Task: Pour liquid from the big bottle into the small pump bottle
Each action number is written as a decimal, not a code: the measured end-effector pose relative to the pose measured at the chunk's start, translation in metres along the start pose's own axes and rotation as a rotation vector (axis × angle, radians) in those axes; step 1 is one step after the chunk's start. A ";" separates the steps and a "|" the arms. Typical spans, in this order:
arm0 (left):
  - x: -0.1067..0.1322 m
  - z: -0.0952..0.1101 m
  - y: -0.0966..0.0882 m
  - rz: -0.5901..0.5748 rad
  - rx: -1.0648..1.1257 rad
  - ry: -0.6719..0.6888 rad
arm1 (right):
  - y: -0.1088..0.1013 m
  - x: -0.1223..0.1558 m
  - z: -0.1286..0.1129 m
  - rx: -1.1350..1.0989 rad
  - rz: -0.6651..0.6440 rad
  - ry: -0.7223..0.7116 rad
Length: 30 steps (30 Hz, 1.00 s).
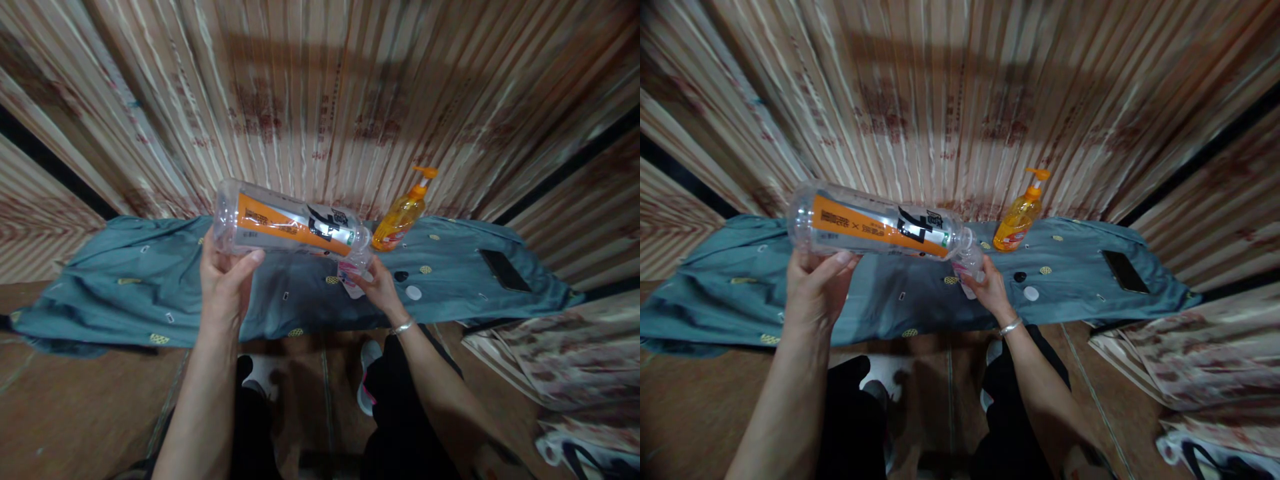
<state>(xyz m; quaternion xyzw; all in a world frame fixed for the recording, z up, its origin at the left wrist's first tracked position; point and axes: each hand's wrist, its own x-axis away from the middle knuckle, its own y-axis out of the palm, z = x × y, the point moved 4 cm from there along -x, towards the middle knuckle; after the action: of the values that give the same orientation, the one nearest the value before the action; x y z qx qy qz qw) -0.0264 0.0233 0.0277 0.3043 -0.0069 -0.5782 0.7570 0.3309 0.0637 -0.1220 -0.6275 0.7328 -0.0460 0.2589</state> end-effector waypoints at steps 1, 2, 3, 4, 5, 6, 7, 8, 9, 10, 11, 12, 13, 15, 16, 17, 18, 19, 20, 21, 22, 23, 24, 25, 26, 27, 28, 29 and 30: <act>0.000 0.000 0.000 0.000 0.000 0.001 | 0.000 0.000 0.000 0.000 0.000 -0.001; 0.000 -0.001 -0.001 0.001 -0.001 0.001 | 0.000 0.000 0.000 -0.001 0.000 -0.002; 0.000 -0.001 -0.001 0.003 0.000 -0.001 | 0.001 0.000 0.000 -0.003 -0.001 -0.002; 0.000 -0.002 -0.001 0.006 0.002 -0.004 | 0.001 0.000 0.000 -0.006 -0.002 -0.002; 0.000 -0.002 -0.001 0.010 0.006 -0.006 | 0.001 0.000 -0.001 -0.009 -0.004 -0.002; 0.000 -0.002 -0.001 0.012 0.010 -0.007 | 0.001 0.000 -0.001 -0.010 -0.007 -0.002; 0.000 -0.003 -0.001 0.012 0.014 -0.006 | 0.002 0.000 -0.001 -0.011 -0.010 -0.004; 0.000 -0.003 0.000 0.013 0.018 -0.004 | 0.002 0.000 -0.001 -0.012 -0.011 -0.007; 0.000 -0.003 0.001 0.014 0.021 -0.002 | 0.002 0.000 -0.001 -0.011 -0.011 -0.010; 0.000 -0.003 0.001 0.016 0.025 -0.001 | 0.002 0.000 -0.001 -0.009 -0.010 -0.012; 0.000 -0.003 0.002 0.019 0.031 -0.001 | 0.001 0.000 0.000 -0.006 -0.008 -0.012; 0.000 -0.003 0.002 0.021 0.037 -0.001 | 0.001 -0.001 0.000 -0.004 -0.006 -0.011; 0.000 -0.003 0.003 0.023 0.044 -0.002 | 0.001 -0.001 0.001 -0.002 -0.004 -0.009; 0.000 -0.003 0.003 0.023 0.052 -0.005 | 0.001 0.000 0.003 0.004 0.003 -0.009; 0.000 -0.003 0.003 0.023 0.054 -0.007 | 0.001 0.000 0.004 0.006 0.008 -0.012; -0.001 -0.003 0.003 0.022 0.054 -0.008 | 0.000 0.000 0.004 0.006 0.011 -0.014; -0.001 -0.003 0.003 0.020 0.052 -0.009 | 0.000 0.000 0.004 0.006 0.013 -0.016; -0.001 -0.003 0.002 0.017 0.049 -0.010 | 0.000 0.000 0.005 0.008 0.013 -0.015; -0.001 -0.003 0.001 0.013 0.044 -0.010 | 0.000 0.000 0.005 0.010 0.011 -0.014; -0.001 -0.003 0.001 0.008 0.039 -0.011 | 0.000 0.000 0.005 0.013 0.006 -0.012; -0.001 -0.002 0.000 0.005 0.032 -0.012 | 0.000 0.001 0.005 0.017 0.001 -0.010; -0.001 -0.002 0.000 0.001 0.025 -0.012 | 0.000 0.001 0.005 0.020 -0.004 -0.008; -0.001 -0.002 0.000 -0.001 0.018 -0.012 | 0.000 0.000 0.005 0.021 -0.008 -0.007; -0.001 -0.002 0.000 -0.002 0.011 -0.012 | 0.001 0.000 0.005 0.020 -0.010 -0.006; 0.000 -0.001 0.000 -0.002 0.007 -0.012 | 0.001 0.000 0.005 0.017 -0.008 -0.007; 0.000 -0.001 0.001 0.000 0.004 -0.012 | 0.001 0.001 0.005 0.012 -0.003 -0.007; 0.000 0.000 0.001 0.001 0.003 -0.011 | 0.001 0.001 0.005 0.007 0.005 -0.007; 0.000 0.000 0.002 0.003 0.003 -0.011 | 0.001 0.001 0.005 0.002 0.012 -0.007; 0.001 0.000 0.002 0.006 0.004 -0.011 | 0.001 0.001 0.005 -0.002 0.018 -0.006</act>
<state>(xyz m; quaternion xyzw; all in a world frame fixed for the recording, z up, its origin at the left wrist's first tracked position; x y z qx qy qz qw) -0.0241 0.0231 0.0289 0.3027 -0.0130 -0.5774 0.7582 0.3321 0.0642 -0.1266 -0.6214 0.7376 -0.0410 0.2611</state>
